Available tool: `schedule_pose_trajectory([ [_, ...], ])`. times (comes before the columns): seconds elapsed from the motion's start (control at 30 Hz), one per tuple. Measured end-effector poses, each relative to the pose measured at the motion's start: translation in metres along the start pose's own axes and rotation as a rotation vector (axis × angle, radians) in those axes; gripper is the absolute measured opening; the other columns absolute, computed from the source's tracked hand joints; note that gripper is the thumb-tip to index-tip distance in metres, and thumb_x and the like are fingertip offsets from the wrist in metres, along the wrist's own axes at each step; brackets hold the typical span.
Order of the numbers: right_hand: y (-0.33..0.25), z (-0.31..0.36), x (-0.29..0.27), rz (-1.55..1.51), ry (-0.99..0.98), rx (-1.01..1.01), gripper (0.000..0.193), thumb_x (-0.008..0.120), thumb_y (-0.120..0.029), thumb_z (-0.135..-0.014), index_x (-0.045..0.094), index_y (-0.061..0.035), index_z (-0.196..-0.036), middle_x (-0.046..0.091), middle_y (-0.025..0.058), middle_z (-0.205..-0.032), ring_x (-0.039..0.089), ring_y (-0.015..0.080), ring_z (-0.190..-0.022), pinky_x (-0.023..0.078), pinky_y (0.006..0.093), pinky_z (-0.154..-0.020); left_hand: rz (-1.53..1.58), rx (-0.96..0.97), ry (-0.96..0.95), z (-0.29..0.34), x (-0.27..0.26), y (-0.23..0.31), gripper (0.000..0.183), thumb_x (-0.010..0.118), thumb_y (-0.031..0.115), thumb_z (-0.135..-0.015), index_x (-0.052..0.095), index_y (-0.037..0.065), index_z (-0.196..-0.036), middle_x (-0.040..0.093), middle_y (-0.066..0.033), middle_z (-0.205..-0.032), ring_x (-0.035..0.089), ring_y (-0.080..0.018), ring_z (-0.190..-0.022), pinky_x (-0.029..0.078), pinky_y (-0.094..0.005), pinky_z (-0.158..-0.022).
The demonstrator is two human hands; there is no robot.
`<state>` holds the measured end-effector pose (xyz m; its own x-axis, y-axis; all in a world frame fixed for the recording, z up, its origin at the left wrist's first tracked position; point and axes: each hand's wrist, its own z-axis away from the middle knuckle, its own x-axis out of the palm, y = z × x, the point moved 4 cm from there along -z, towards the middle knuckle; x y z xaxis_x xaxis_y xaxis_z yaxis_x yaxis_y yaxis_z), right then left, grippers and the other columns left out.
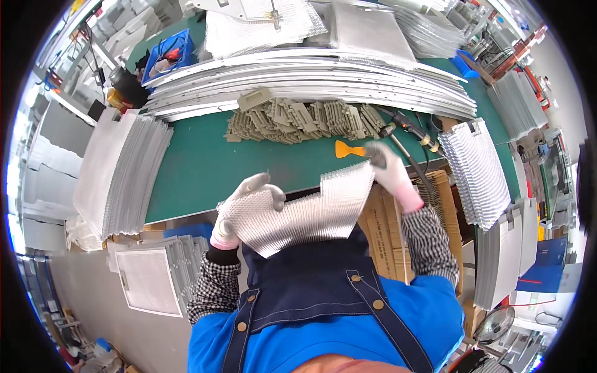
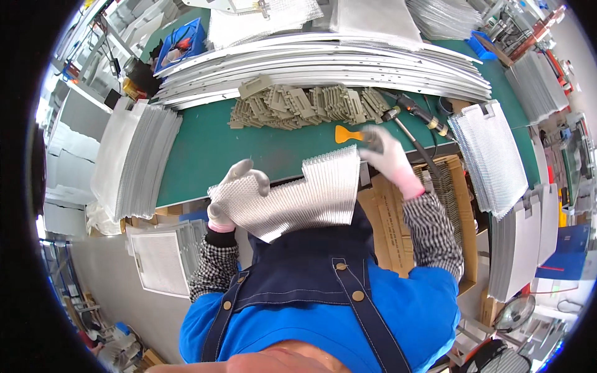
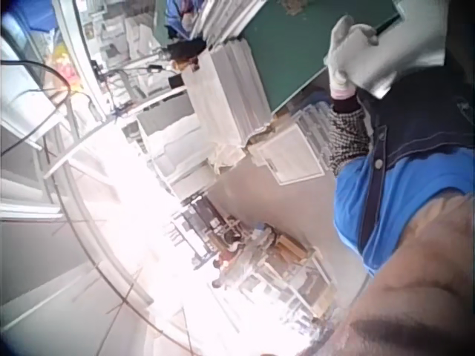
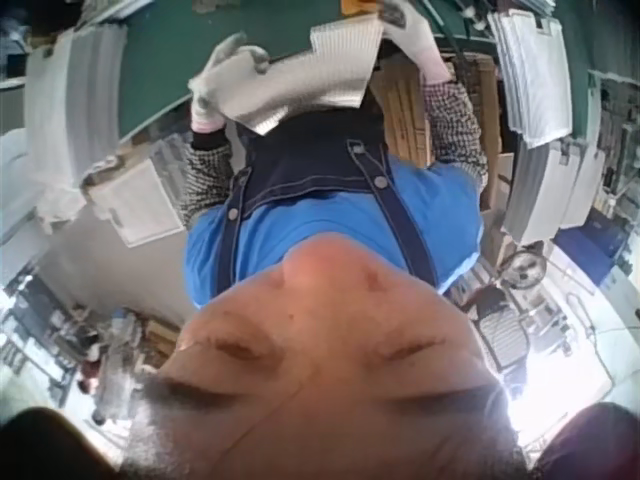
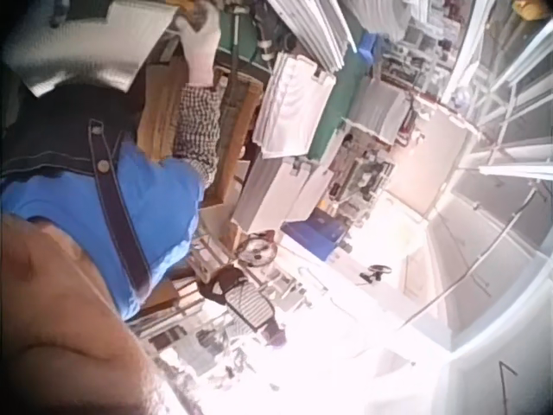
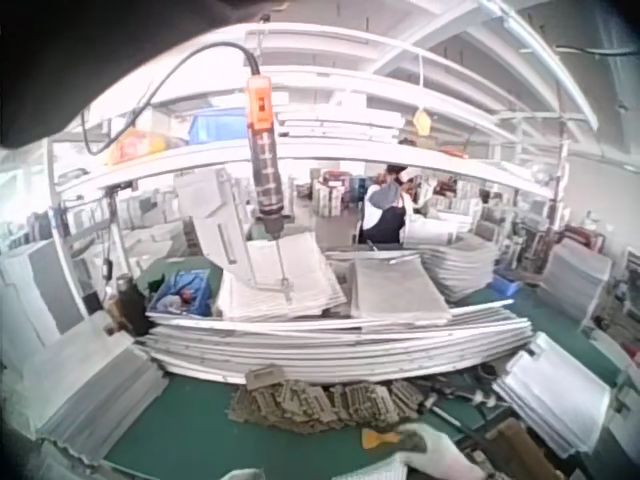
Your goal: The person assembles air filters by hand at a factory workstation. They pick up a mesh filter panel, place a small rectangular insert onto it, and then fit a white frame around the panel. The person uses a handheld tool to secure the frame to the panel. Completed units are stacked on the table.
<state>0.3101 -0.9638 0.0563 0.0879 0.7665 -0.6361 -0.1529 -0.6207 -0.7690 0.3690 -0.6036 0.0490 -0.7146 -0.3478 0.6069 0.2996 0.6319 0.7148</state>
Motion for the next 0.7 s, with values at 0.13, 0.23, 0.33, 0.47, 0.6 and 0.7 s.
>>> schedule_pose_trajectory([
  [0.13,-0.002,-0.07,0.006,0.655,0.14,-0.105,0.05,0.08,-0.018,-0.081,0.06,-0.0048,-0.124,0.06,0.0182,-0.118,0.065,0.0363,-0.107,0.056,0.0444,-0.092,-0.022,0.002,-0.03,-0.004,-0.001,0.0,0.116,0.078,0.076,-0.074,0.042,0.0,-0.154,0.061,-0.0236,-0.118,0.059,-0.0286,-0.108,0.048,-0.0426,-0.097],
  [0.23,0.002,-0.105,0.004,0.436,0.116,-0.108,0.045,0.079,-0.017,-0.079,0.061,-0.0031,-0.117,0.063,0.0189,-0.112,0.065,0.0331,-0.105,0.053,0.04,-0.094,0.026,0.008,0.024,-0.006,-0.011,-0.001,0.115,0.079,0.074,-0.073,0.043,0.001,-0.154,0.061,-0.0229,-0.119,0.059,-0.0284,-0.11,0.048,-0.0427,-0.097],
  [0.33,-0.016,-0.113,-0.026,0.27,-0.068,-0.012,0.054,0.076,-0.017,-0.078,0.061,0.0026,-0.125,0.069,0.0235,-0.115,0.068,0.0325,-0.107,0.052,0.0389,-0.098,0.034,-0.019,0.108,-0.012,-0.018,-0.003,0.114,0.079,0.074,-0.073,0.044,0.002,-0.154,0.061,-0.0218,-0.121,0.059,-0.0274,-0.11,0.048,-0.0434,-0.097],
  [0.47,-0.014,-0.125,-0.055,0.31,0.162,-0.026,0.048,0.07,-0.026,-0.088,0.063,0.0047,-0.123,0.072,0.0251,-0.106,0.071,0.0332,-0.098,0.054,0.0401,-0.089,0.017,-0.057,0.209,-0.024,-0.026,-0.006,0.113,0.075,0.073,-0.078,0.04,-0.003,-0.154,0.061,-0.0237,-0.13,0.062,-0.0283,-0.116,0.05,-0.0422,-0.103],
  [0.6,-0.116,-0.084,-0.038,-0.059,-0.027,-0.09,0.045,0.063,-0.021,-0.099,0.057,0.0026,-0.137,0.071,0.0215,-0.114,0.073,0.0256,-0.091,0.059,0.0353,-0.076,0.003,-0.107,0.35,-0.034,-0.029,-0.006,0.113,0.074,0.068,-0.084,0.032,-0.007,-0.156,0.06,-0.0236,-0.137,0.064,-0.0272,-0.119,0.052,-0.0402,-0.105],
  [0.7,-0.152,-0.071,0.006,-0.201,-0.439,-0.206,0.048,0.059,-0.016,-0.101,0.05,0.0049,-0.143,0.07,0.0194,-0.115,0.073,0.0181,-0.082,0.06,0.0293,-0.065,0.027,-0.11,0.34,-0.036,-0.019,-0.002,0.111,0.074,0.066,-0.085,0.03,-0.006,-0.157,0.061,-0.0231,-0.135,0.064,-0.0272,-0.118,0.052,-0.0406,-0.105],
])
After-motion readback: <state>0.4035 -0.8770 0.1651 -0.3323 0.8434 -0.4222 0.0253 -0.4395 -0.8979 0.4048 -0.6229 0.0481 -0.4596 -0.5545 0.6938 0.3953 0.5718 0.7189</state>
